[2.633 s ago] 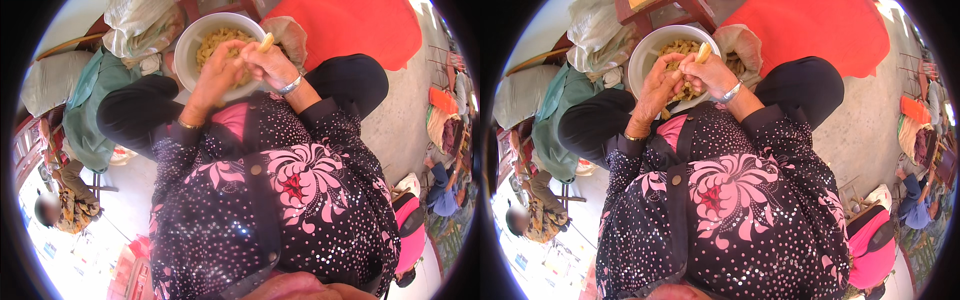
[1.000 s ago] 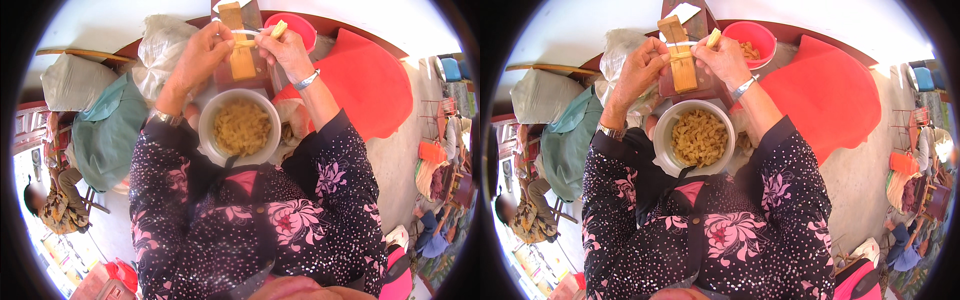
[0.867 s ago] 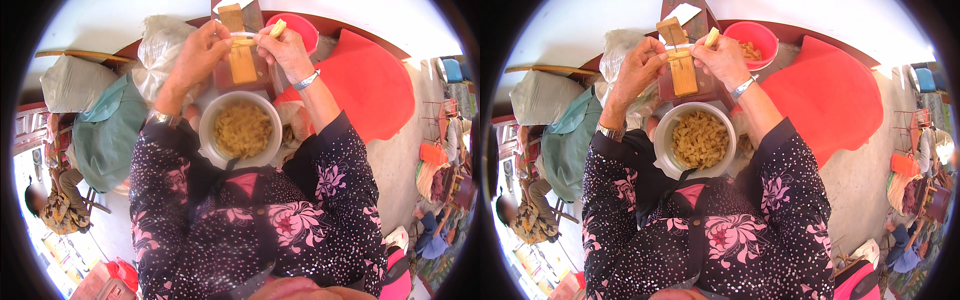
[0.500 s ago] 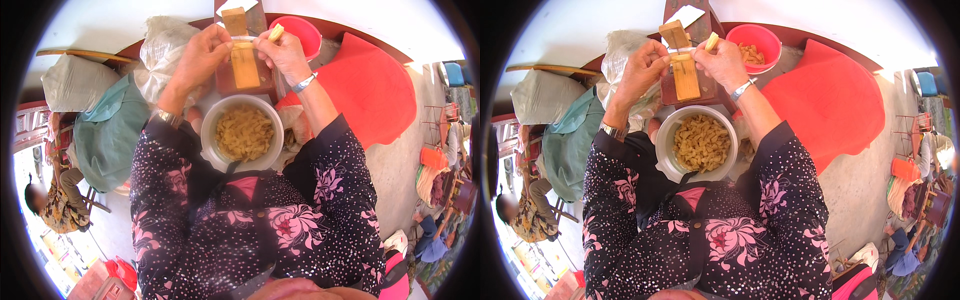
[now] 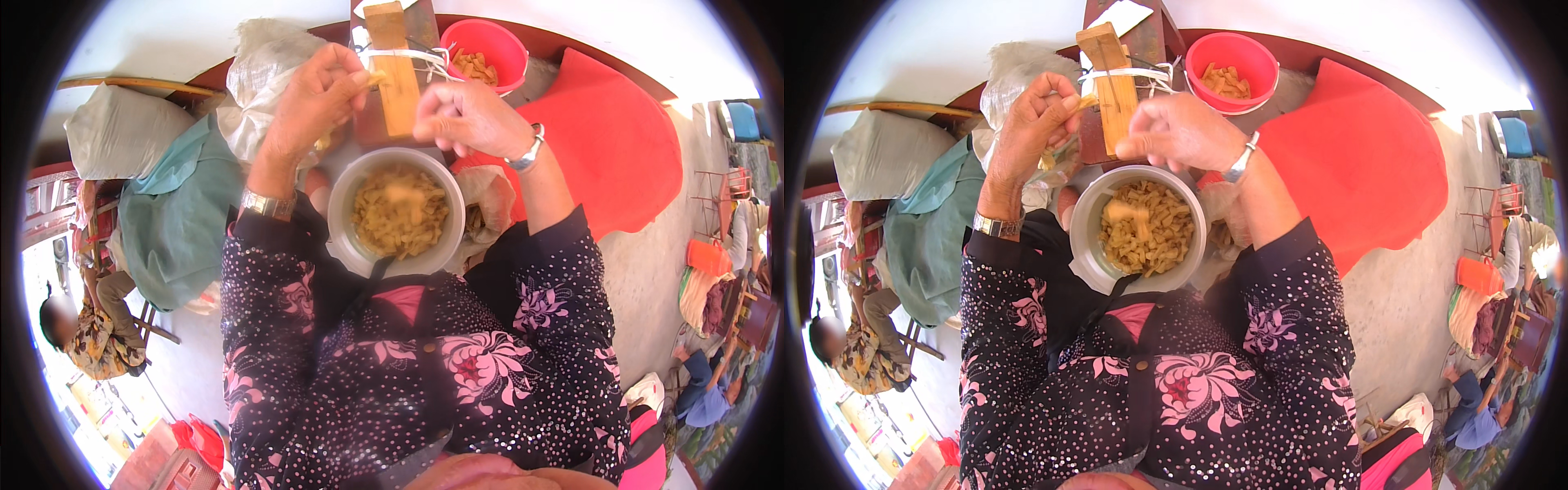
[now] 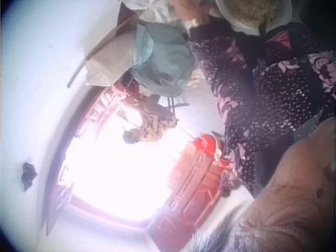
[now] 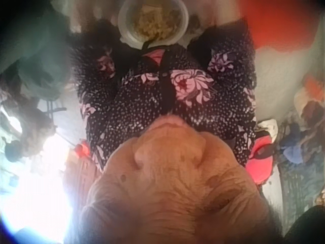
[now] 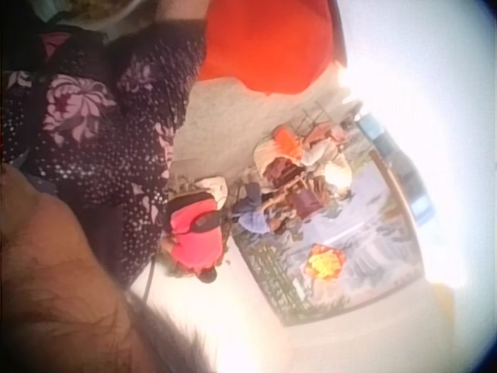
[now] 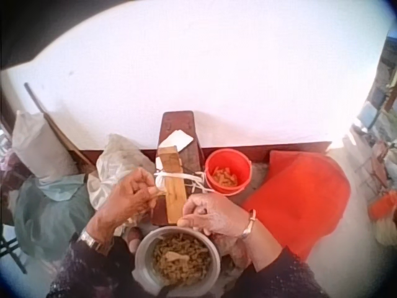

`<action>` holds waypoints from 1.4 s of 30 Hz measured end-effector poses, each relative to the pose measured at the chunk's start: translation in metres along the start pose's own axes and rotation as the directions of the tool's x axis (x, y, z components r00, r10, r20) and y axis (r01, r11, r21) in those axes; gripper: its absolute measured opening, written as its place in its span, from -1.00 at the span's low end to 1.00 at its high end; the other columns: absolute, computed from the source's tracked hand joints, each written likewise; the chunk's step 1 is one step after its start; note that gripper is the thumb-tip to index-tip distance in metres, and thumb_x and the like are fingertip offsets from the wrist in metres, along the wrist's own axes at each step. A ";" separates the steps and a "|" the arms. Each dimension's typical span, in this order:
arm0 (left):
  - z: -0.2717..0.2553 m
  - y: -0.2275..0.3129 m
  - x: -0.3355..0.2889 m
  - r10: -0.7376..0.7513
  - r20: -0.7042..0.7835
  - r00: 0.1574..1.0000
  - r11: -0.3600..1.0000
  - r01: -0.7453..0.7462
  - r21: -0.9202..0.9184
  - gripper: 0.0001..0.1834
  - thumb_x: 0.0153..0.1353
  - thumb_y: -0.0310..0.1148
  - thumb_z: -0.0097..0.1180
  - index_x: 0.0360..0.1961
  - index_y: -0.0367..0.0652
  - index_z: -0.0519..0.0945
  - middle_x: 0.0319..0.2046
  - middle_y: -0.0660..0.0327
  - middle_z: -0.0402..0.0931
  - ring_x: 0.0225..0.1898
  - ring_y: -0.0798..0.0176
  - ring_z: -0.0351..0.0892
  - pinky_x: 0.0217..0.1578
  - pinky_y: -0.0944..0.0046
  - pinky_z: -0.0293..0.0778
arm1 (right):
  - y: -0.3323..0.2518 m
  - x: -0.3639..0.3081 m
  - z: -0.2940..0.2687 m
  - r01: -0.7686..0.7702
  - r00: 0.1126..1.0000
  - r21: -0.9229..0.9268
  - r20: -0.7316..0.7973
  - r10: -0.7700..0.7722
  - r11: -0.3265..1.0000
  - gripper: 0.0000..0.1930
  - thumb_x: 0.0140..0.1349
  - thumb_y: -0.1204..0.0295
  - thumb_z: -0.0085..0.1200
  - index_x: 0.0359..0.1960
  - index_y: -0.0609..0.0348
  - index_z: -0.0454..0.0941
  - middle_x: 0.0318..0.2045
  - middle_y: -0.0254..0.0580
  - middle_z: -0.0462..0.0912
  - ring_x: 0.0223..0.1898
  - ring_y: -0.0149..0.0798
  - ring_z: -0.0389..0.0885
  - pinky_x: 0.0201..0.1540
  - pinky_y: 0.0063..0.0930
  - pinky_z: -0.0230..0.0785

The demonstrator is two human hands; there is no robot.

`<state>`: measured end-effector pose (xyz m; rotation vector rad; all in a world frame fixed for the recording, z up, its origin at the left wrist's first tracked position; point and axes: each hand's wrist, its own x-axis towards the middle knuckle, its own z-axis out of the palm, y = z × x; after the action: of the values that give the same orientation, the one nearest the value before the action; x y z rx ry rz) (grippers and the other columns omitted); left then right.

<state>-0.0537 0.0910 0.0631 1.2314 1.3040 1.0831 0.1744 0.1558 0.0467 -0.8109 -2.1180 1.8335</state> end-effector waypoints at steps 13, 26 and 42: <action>0.015 0.004 -0.001 0.086 0.125 0.988 0.996 -0.085 -0.013 -0.78 0.24 -0.44 0.06 -0.12 -0.15 0.36 -0.41 0.32 0.50 -0.43 0.55 0.40 -0.40 0.54 0.35 | 0.013 0.024 0.010 0.416 0.860 0.281 -0.432 -0.273 0.865 -0.86 0.20 0.41 0.13 -0.39 0.24 0.52 -0.56 -0.37 0.54 -0.62 -0.59 0.48 -0.60 -0.70 0.38; 0.004 -0.005 0.021 0.192 0.047 0.980 0.968 -0.197 0.157 -0.86 0.26 -0.44 0.02 -0.20 -0.26 0.51 -0.45 0.30 0.53 -0.41 0.51 0.47 -0.33 0.50 0.42 | 0.023 0.034 -0.005 0.431 0.809 0.197 -0.517 -0.280 0.881 -0.94 0.20 0.52 0.06 -0.37 0.26 0.49 -0.55 -0.34 0.56 -0.62 -0.56 0.48 -0.58 -0.67 0.39; 0.004 -0.017 0.006 0.029 -0.166 0.986 0.992 -0.008 0.127 -0.79 0.28 -0.31 -0.01 -0.29 -0.26 0.54 -0.52 0.31 0.52 -0.50 0.53 0.43 -0.44 0.53 0.35 | 0.056 0.019 -0.036 0.201 0.609 0.178 -0.793 0.020 0.963 -0.91 0.20 0.54 0.03 -0.37 0.32 0.55 -0.59 -0.30 0.54 -0.61 -0.46 0.56 -0.58 -0.61 0.49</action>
<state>-0.0518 0.0951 0.0457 1.2690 1.5114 1.1517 0.1916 0.2001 -0.0034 -1.1421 -1.2838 1.2625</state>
